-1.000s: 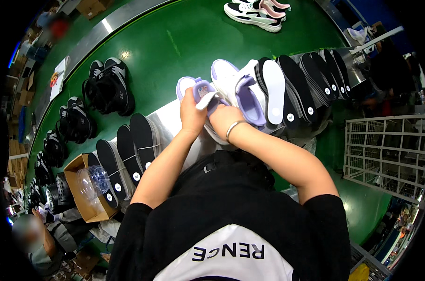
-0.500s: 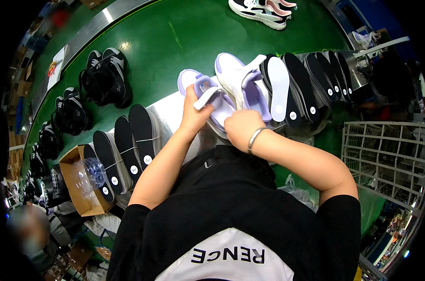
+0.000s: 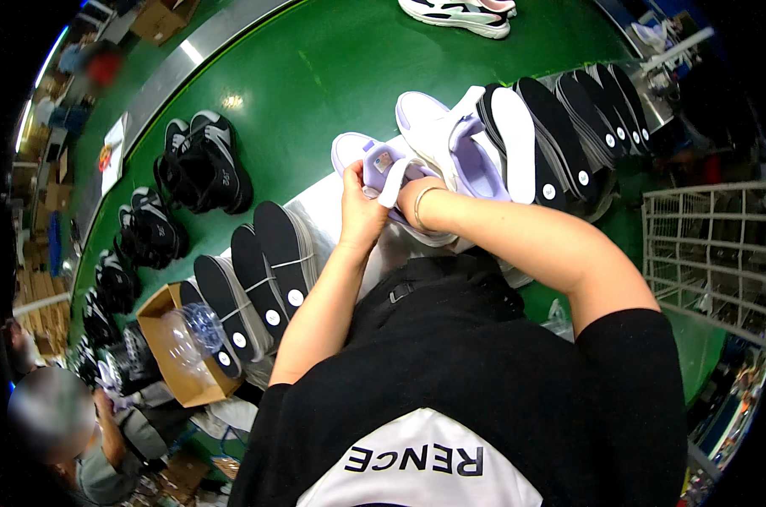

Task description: The person organizes shoe insoles and matches them with pairs of sneakers on a production line. The person removes insoles from a large plastic bag, sorts them on the table, and places matching insoles into the corresponding shoes.

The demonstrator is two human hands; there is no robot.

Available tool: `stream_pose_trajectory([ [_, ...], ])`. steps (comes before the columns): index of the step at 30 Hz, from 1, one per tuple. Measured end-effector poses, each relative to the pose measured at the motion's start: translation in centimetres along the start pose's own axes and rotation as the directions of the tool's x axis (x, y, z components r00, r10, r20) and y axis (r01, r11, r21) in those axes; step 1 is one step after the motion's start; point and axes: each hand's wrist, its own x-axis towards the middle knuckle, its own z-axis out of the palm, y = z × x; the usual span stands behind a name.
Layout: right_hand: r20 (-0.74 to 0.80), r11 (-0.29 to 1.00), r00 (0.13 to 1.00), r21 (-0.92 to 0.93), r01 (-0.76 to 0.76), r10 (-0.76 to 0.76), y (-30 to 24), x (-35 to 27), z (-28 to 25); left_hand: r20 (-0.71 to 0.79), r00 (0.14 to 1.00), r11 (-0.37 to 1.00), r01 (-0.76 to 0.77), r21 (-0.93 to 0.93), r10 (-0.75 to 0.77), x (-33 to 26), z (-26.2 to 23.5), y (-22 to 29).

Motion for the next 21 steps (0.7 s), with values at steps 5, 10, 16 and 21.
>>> stream_pose_trajectory([
  [5,0.247,0.971,0.969,-0.227,0.075,-0.017,-0.6,1.4,-1.0,-0.015,0.996,0.988,-0.090,0.126,0.093,0.6,-0.5,-1.4],
  [10,-0.046,0.978,0.979,0.082,-0.194,0.198,-1.1,1.4,0.2,-0.016,0.996,0.983,-0.081,0.165,0.085,0.3,-0.3,-1.2],
  [16,0.030,0.982,0.999,-0.186,0.019,-0.014,-0.1,1.7,1.3,-0.005,0.992,0.971,-0.125,0.205,0.129,0.6,-0.7,-2.0],
  [21,0.283,0.986,0.958,-0.143,0.090,-0.047,-0.8,-3.9,-1.1,0.049,0.990,0.969,-0.141,0.202,0.134,0.0,-0.7,0.3],
])
